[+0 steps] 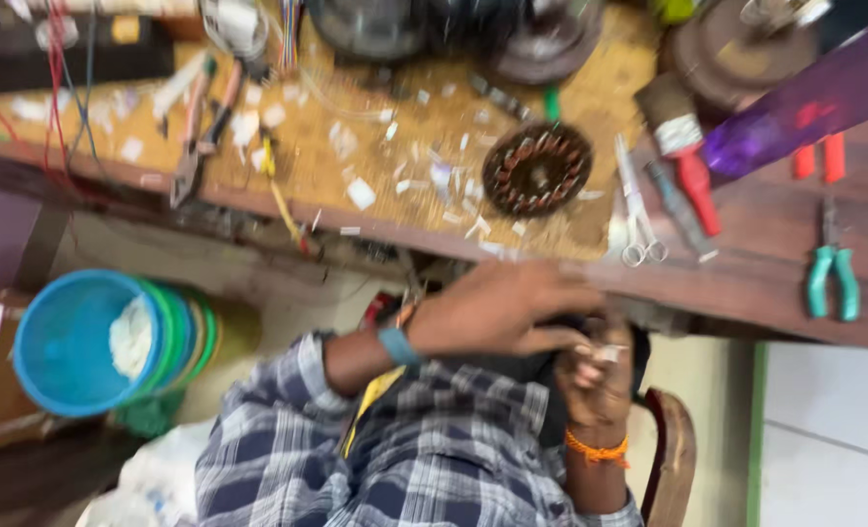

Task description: The person cuts small white rectangular pieces with scissors and inserts them into slots on a circular copper-wound rotor. They use a green-handled screwdriver to press the pieces into place. The work is performed at a cluttered workbench with various tools and parts visible.

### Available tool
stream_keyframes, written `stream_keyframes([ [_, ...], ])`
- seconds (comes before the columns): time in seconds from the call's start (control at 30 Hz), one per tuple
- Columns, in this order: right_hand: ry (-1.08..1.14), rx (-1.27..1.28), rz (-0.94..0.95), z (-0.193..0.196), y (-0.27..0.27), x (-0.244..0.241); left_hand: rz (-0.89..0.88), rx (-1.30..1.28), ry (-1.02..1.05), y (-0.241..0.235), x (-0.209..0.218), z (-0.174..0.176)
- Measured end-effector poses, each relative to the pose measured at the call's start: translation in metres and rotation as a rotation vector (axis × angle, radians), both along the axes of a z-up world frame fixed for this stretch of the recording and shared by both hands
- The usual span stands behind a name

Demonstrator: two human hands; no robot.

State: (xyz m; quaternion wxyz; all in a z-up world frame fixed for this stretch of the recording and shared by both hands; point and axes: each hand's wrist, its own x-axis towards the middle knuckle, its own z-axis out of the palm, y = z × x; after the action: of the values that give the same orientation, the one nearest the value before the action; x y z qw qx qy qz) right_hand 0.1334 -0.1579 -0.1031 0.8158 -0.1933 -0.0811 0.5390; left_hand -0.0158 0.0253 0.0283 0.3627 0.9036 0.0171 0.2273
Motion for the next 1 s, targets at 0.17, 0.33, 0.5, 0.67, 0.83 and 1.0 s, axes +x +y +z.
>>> stream_keyframes([
  [0.17, 0.297, 0.493, -0.011, -0.012, -0.037, 0.010, 0.224, 0.191, -0.156, 0.085, 0.037, -0.032],
  [0.33, 0.053, 0.300, -0.067, -0.038, -0.091, 0.024, 0.555, 0.232, -0.057, 0.146, 0.088, -0.050],
  [0.5, -0.164, -0.301, -0.140, -0.044, -0.095, 0.029, 0.426, -0.034, 0.105, 0.148, 0.102, -0.088],
  [0.67, -0.597, -0.354, -0.384, -0.006, -0.051, 0.028, 0.336, -0.004, -0.107, 0.130, 0.058, -0.105],
  [0.83, -0.977, -0.307, -0.572, 0.042, 0.034, 0.021, 0.358, -0.092, -0.093, 0.100, 0.039, -0.099],
  [1.0, -1.408, -0.219, -0.645, 0.061, 0.091, 0.011, 0.457, 0.062, -0.163, 0.086, 0.054, -0.104],
])
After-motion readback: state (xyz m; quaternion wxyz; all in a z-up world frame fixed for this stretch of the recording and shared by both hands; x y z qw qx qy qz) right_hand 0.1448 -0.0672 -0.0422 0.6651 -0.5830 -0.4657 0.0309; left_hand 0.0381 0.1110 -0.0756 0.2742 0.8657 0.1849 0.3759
